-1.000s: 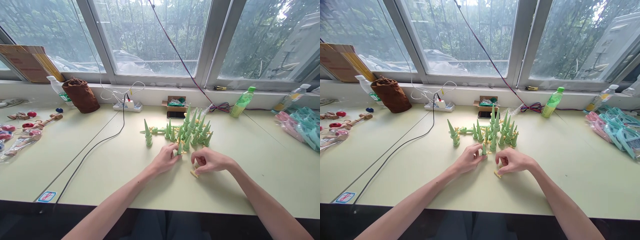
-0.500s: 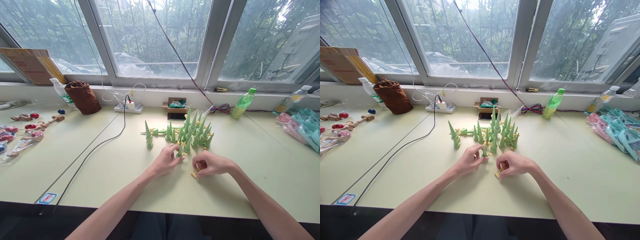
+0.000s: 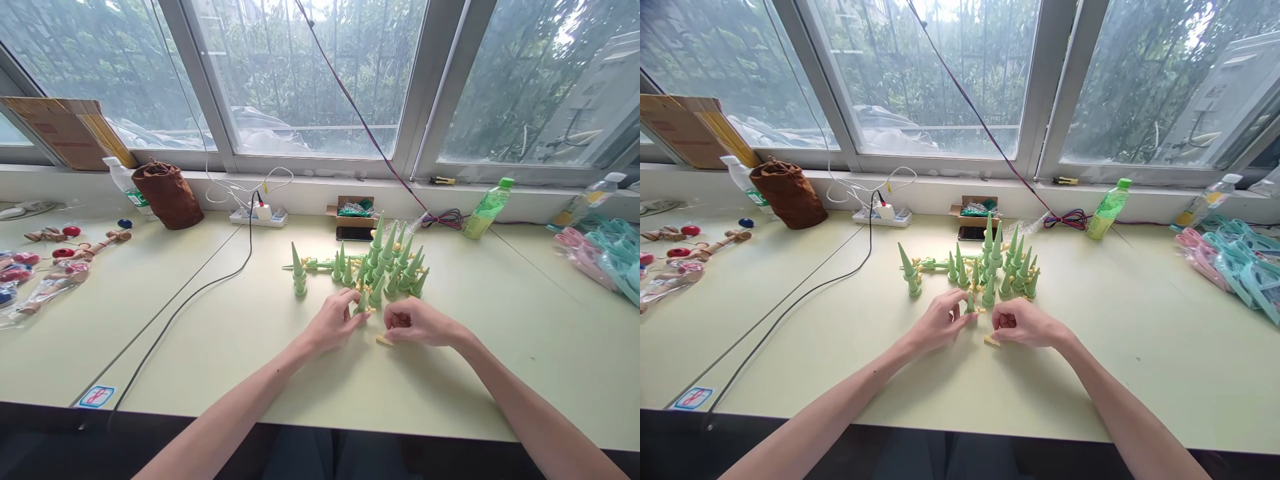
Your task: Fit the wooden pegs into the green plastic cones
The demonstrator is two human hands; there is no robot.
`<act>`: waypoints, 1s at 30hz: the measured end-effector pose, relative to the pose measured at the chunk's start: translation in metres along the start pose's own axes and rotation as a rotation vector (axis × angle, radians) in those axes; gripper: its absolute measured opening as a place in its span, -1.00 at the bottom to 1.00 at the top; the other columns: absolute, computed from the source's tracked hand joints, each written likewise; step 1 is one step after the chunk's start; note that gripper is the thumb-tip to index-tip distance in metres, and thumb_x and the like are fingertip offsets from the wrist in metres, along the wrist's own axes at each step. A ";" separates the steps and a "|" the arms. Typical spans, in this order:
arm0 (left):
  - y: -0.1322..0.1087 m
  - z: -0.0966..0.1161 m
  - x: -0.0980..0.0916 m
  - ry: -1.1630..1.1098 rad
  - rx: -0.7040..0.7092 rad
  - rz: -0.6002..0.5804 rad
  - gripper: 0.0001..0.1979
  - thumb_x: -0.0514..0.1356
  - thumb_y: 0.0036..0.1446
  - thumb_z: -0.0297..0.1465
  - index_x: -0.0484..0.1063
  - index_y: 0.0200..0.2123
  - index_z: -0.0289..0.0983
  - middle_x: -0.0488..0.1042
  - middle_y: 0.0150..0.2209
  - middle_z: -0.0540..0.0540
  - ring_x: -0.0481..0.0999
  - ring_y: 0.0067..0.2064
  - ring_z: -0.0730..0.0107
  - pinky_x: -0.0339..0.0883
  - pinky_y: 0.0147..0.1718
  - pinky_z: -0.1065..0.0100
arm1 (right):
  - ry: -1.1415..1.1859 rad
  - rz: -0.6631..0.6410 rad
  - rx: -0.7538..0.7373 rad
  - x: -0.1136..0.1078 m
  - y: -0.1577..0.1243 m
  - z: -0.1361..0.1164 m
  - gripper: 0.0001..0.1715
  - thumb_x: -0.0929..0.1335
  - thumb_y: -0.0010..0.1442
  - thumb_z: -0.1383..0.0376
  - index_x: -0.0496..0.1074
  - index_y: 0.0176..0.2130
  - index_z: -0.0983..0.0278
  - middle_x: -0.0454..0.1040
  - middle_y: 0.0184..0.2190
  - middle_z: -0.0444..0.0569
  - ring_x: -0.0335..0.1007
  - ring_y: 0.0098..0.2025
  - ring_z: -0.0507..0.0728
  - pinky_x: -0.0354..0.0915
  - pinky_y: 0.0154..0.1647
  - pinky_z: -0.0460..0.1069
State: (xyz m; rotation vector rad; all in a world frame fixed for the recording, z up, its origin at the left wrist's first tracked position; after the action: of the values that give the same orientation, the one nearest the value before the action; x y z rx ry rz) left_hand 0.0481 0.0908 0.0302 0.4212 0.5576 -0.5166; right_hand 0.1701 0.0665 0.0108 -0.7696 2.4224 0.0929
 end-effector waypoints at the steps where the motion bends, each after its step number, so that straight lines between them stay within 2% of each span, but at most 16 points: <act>1: 0.000 0.000 0.000 0.000 0.003 0.001 -0.84 0.18 0.23 -0.29 0.36 -0.28 -0.27 0.38 -0.23 -0.04 0.33 -0.46 0.54 0.29 -0.47 0.42 | 0.029 0.023 0.000 -0.002 0.000 0.001 -0.77 0.40 0.16 0.20 0.34 -0.42 0.28 0.23 -0.59 -0.22 0.08 -0.53 -0.02 0.05 -0.53 -0.10; 4: 0.000 0.001 0.000 0.000 0.009 0.006 -0.84 0.17 0.24 -0.29 0.35 -0.30 -0.27 0.38 -0.25 -0.03 0.32 -0.47 0.54 0.28 -0.47 0.43 | 0.070 0.066 -0.007 -0.006 0.000 0.002 -0.75 0.40 0.18 0.18 0.33 -0.41 0.28 0.25 -0.58 -0.21 0.10 -0.53 -0.01 0.08 -0.51 -0.09; 11: 0.001 0.001 0.001 -0.006 0.009 -0.004 -0.85 0.16 0.24 -0.30 0.31 -0.31 -0.27 0.35 -0.27 -0.02 0.32 -0.47 0.54 0.27 -0.48 0.43 | 0.010 0.078 -0.030 -0.009 -0.002 -0.003 -0.78 0.41 0.16 0.22 0.29 -0.38 0.25 0.23 -0.57 -0.24 0.11 -0.51 -0.01 0.09 -0.50 -0.10; 21: -0.001 0.002 0.002 -0.006 0.025 -0.010 -0.80 0.14 0.27 -0.29 0.27 -0.35 -0.26 0.33 -0.29 -0.01 0.31 -0.46 0.53 0.24 -0.48 0.43 | -0.165 0.111 -0.029 -0.007 0.000 -0.004 -0.79 0.33 0.07 0.40 0.15 -0.44 0.23 0.18 -0.58 -0.27 0.04 -0.52 -0.03 0.03 -0.52 -0.11; 26: -0.002 0.002 0.003 -0.006 0.032 -0.010 -0.80 0.14 0.27 -0.31 0.24 -0.37 -0.26 0.32 -0.30 0.00 0.31 -0.45 0.53 0.24 -0.47 0.44 | -0.181 0.090 -0.027 -0.004 -0.001 -0.004 -0.87 0.31 0.08 0.42 0.30 -0.30 0.24 0.21 -0.60 -0.28 0.11 -0.53 -0.02 0.08 -0.49 -0.11; 30: -0.002 0.002 0.004 -0.006 0.035 -0.012 -0.79 0.14 0.27 -0.30 0.24 -0.37 -0.26 0.32 -0.30 -0.01 0.31 -0.45 0.52 0.24 -0.47 0.43 | -0.227 0.088 -0.050 -0.004 -0.001 -0.008 -0.96 0.32 0.14 0.37 0.38 -0.37 0.27 0.24 -0.58 -0.23 0.14 -0.53 -0.02 0.10 -0.48 -0.10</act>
State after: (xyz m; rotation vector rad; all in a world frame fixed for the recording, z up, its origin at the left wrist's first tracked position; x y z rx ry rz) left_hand 0.0504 0.0871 0.0292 0.4494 0.5461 -0.5394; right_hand 0.1693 0.0658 0.0195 -0.6368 2.2438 0.2618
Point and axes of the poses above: each hand's wrist, its own y-axis towards the middle knuckle, its own x-axis out of the palm, z = x × y, the point moved 10 cm from there along y, towards the middle knuckle
